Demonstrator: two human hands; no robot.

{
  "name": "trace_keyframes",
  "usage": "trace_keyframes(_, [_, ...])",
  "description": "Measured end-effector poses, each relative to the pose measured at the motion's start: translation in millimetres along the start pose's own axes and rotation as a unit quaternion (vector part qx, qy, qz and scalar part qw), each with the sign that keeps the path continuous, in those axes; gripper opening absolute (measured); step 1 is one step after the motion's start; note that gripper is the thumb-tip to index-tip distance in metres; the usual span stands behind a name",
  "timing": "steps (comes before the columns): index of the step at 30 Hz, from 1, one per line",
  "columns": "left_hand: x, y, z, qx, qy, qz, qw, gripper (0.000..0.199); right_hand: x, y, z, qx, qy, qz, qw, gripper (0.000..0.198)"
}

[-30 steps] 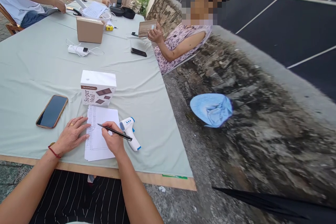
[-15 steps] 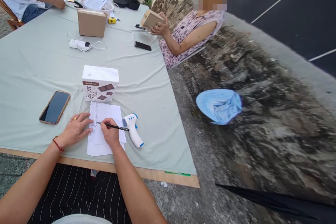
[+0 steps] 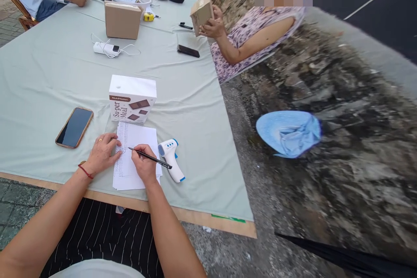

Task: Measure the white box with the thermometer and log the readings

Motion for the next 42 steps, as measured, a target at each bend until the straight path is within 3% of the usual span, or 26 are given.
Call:
trace_keyframes(25, [0.4, 7.1, 0.7, 0.006, 0.002, -0.007, 1.0, 0.016, -8.7, 5.4, -5.6, -0.005, -0.06, -0.079, 0.995, 0.014])
trace_keyframes(42, [1.3, 6.8, 1.2, 0.012, -0.004, -0.011, 1.0, 0.016, -7.3, 3.5, -5.5, -0.009, -0.037, -0.079, 0.996, 0.013])
Point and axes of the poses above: each hand's wrist, its own z-axis towards the middle knuckle, its own x-axis out of the back of the hand, y = z × x, the point moved 4 cm from there along z, towards the middle knuckle, and after that the axes turned 1 degree about z, right-handed, at the moved point
